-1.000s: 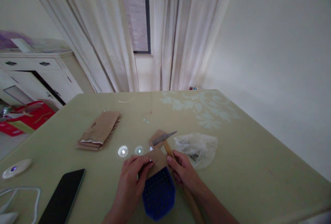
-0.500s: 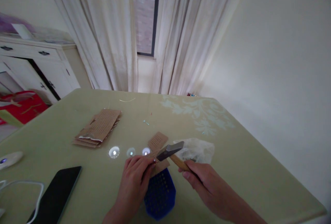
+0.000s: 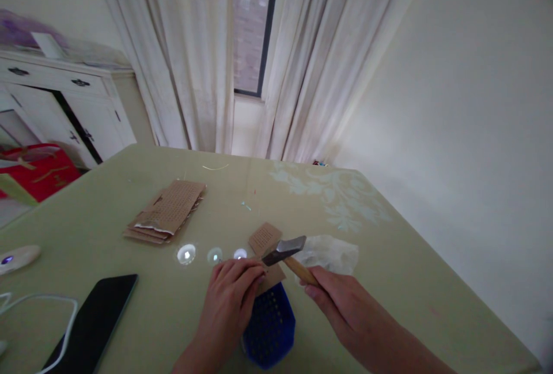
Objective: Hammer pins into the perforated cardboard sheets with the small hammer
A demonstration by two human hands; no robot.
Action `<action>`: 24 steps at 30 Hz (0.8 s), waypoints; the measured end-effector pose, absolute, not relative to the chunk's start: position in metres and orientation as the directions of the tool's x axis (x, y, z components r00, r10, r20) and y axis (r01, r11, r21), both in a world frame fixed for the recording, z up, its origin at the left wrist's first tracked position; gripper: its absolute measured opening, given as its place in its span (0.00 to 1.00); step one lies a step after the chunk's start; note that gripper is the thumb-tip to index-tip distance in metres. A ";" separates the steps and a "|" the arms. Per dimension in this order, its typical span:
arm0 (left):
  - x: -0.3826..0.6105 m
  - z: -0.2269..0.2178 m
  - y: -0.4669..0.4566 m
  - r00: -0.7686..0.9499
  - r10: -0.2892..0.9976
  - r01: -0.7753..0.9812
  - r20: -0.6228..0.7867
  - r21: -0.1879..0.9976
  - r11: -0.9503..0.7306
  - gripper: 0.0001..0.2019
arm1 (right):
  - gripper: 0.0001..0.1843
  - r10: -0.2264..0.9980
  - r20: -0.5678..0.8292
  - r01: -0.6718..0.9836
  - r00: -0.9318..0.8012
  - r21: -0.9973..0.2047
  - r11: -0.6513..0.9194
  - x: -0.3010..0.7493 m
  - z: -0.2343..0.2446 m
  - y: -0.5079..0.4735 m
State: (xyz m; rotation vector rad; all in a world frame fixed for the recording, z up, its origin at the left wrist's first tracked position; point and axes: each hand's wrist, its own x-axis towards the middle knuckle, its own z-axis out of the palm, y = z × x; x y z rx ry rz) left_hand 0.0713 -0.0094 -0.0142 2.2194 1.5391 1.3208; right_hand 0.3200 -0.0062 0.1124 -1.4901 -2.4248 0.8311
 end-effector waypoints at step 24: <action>0.070 -0.027 -0.011 0.039 0.873 0.694 0.487 0.615 -0.374 0.16 | 0.17 0.841 -0.171 0.764 -0.513 -0.538 0.357 0.316 0.090 -0.008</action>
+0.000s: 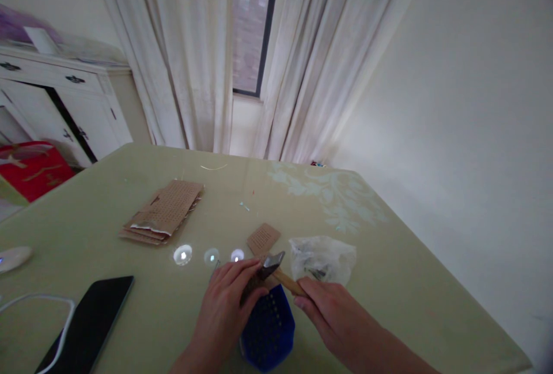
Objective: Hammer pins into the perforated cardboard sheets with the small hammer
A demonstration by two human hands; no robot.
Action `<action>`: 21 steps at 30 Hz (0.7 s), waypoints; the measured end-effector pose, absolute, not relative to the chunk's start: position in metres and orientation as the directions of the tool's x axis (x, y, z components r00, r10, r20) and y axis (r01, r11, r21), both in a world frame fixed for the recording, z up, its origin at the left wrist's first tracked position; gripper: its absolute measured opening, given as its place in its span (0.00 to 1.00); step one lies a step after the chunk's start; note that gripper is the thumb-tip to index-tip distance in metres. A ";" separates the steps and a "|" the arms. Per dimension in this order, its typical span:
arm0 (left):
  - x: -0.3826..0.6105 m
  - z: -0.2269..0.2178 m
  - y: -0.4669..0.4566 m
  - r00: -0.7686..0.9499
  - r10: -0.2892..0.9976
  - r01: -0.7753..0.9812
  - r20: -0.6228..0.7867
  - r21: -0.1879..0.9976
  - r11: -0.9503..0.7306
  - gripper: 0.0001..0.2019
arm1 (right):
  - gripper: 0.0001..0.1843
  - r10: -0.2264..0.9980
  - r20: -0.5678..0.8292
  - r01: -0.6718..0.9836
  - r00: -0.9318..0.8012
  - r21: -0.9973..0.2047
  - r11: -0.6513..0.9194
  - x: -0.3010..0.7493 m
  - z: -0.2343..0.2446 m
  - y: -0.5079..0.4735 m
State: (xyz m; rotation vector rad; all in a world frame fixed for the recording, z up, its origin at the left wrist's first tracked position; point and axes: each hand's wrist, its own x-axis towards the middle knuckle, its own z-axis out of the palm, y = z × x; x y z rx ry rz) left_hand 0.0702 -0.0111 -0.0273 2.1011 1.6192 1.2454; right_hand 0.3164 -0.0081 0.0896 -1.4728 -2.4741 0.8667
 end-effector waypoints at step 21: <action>0.041 -0.022 -0.004 -0.131 0.917 0.485 0.377 0.831 -0.272 0.16 | 0.29 0.945 -0.094 0.369 -0.313 -0.929 0.029 0.313 0.036 0.023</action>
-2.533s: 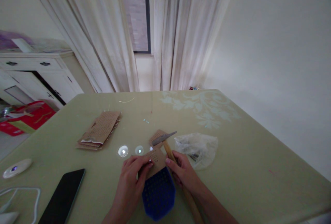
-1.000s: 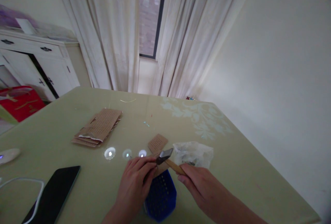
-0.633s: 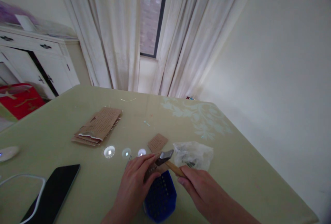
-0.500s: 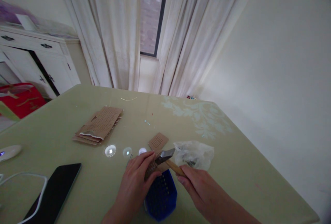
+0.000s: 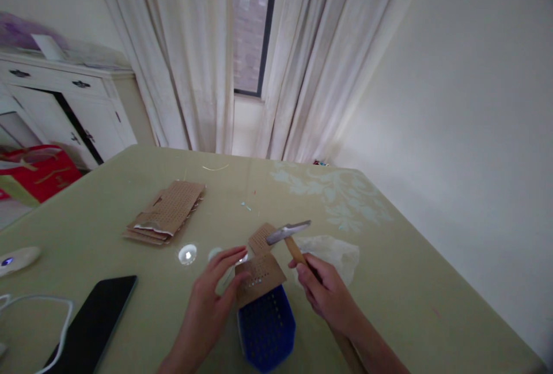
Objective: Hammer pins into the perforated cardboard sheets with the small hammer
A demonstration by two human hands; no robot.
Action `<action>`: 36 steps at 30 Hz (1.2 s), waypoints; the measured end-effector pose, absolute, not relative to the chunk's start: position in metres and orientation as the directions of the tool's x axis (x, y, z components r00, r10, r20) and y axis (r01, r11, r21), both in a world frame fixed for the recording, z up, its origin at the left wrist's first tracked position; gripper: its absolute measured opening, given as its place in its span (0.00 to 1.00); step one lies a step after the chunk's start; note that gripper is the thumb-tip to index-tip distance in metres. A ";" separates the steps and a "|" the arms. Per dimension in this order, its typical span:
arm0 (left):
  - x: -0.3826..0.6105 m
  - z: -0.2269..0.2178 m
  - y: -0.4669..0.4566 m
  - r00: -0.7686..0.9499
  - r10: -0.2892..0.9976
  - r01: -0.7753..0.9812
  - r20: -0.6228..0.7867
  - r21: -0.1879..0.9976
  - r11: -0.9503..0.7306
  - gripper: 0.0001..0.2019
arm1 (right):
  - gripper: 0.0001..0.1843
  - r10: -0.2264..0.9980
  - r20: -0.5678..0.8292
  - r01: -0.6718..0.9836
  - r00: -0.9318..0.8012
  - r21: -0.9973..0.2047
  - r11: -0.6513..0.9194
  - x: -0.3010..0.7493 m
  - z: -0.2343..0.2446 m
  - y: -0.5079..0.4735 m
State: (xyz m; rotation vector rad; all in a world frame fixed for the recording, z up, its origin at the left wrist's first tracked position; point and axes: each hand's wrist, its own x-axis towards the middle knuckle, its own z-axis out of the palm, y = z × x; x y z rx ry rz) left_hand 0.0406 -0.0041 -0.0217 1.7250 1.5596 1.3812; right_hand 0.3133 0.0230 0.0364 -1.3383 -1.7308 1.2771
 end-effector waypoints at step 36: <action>0.061 0.000 -0.011 -0.148 0.972 0.400 0.183 0.910 -0.110 0.16 | 0.31 0.882 -0.250 -0.134 -0.399 -0.936 -0.325 0.285 -0.032 0.032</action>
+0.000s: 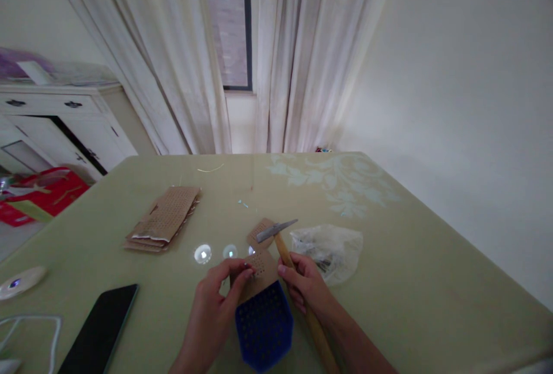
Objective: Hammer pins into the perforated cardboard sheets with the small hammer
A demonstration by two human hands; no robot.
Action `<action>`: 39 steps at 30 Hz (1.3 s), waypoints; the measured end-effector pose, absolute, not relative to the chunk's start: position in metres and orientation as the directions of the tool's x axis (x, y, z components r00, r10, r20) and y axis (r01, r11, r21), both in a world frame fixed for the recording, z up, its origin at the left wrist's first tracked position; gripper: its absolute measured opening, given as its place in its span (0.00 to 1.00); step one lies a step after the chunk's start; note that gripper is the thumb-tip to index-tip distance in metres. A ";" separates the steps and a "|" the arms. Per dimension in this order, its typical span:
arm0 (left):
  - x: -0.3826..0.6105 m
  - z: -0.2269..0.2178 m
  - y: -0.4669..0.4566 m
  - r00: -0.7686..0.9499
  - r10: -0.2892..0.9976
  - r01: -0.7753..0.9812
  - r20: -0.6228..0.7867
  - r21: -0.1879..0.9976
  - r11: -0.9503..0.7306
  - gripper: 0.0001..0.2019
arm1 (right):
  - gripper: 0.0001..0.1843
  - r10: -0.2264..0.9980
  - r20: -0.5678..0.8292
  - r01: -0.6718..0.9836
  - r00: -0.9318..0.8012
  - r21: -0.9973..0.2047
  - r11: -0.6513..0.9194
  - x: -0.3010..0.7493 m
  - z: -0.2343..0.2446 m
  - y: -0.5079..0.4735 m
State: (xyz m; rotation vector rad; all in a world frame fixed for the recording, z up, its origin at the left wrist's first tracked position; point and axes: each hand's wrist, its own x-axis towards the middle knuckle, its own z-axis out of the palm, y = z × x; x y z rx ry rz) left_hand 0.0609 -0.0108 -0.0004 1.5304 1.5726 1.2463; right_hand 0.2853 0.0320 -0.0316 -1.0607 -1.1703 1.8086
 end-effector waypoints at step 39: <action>0.073 -0.009 -0.007 0.064 0.829 0.679 0.556 0.584 -0.445 0.10 | 0.25 0.838 -0.106 0.594 -0.535 -0.753 0.284 0.346 0.072 0.019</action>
